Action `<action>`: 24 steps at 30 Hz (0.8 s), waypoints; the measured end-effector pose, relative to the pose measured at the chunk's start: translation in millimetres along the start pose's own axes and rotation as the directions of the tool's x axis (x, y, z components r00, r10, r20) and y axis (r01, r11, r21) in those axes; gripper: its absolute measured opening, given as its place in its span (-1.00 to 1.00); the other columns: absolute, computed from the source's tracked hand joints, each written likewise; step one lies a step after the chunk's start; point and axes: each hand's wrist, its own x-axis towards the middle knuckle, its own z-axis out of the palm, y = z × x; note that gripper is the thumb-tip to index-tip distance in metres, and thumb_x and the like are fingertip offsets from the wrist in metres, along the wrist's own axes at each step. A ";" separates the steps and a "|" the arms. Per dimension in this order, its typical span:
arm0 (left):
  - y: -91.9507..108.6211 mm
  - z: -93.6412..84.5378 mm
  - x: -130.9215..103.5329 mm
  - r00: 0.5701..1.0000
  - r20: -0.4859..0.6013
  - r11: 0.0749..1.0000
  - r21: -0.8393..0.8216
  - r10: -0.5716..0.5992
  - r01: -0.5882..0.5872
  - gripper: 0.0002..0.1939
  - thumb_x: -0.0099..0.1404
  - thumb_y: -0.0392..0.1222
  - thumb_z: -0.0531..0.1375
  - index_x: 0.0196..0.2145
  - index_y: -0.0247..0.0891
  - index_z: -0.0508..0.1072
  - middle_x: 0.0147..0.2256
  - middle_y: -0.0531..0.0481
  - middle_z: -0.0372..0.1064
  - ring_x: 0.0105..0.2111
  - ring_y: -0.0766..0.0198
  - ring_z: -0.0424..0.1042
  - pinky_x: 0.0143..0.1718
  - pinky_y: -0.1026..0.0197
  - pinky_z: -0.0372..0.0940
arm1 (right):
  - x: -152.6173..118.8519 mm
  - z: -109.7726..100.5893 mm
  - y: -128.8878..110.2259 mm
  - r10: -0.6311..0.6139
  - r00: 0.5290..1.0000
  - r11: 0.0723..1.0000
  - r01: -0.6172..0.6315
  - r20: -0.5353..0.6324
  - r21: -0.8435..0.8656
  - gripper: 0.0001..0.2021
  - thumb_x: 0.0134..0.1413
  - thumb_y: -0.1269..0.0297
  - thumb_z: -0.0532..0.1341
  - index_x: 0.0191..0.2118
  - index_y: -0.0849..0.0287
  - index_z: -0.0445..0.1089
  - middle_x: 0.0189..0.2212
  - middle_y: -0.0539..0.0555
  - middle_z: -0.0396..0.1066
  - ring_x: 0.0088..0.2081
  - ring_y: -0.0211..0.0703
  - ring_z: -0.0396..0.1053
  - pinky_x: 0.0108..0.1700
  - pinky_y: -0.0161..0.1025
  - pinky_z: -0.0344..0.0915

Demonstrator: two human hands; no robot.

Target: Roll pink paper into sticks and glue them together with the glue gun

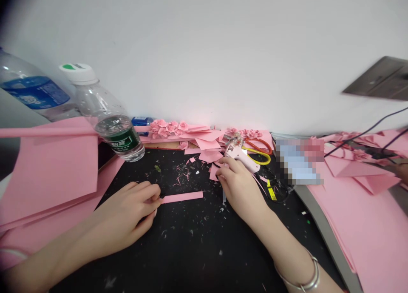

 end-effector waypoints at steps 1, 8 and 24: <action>0.1 -0.1 0.1 1.000 0.010 1.000 -0.003 -0.004 0.004 -0.73 0.27 -0.37 -0.04 -0.48 -0.29 0.39 -0.38 -0.03 0.23 -0.37 0.22 0.21 -0.34 0.10 0.07 | 0.0 0.9 0.5 -0.016 1.000 1.000 0.016 0.013 0.000 -0.78 0.12 0.49 0.05 -0.21 0.16 0.40 -0.07 0.20 0.31 -0.09 -0.01 0.32 -0.10 -0.04 0.32; 0.3 -2.0 1.0 0.998 0.057 1.000 -0.010 -0.018 0.019 -0.71 0.29 -0.35 -0.06 -0.46 -0.28 0.41 -0.36 -0.03 0.23 -0.34 0.20 0.22 -0.32 0.09 0.09 | 0.2 -0.3 -1.8 0.022 0.999 0.998 -0.020 -0.036 0.061 -0.86 0.11 0.44 0.10 -0.44 0.18 0.34 -0.18 0.17 0.35 -0.15 -0.04 0.33 -0.15 -0.10 0.31; 3.8 3.8 1.5 1.000 0.027 0.999 0.042 -0.008 0.007 -0.74 0.29 -0.34 -0.05 -0.35 -0.27 0.42 -0.33 -0.03 0.25 -0.31 0.17 0.21 -0.30 0.05 0.09 | -15.1 10.2 -50.5 -0.231 0.904 0.926 0.318 0.359 -0.203 -0.66 0.11 0.33 0.13 0.01 0.31 0.35 0.19 0.07 0.13 -0.05 0.09 0.16 -0.12 0.04 0.31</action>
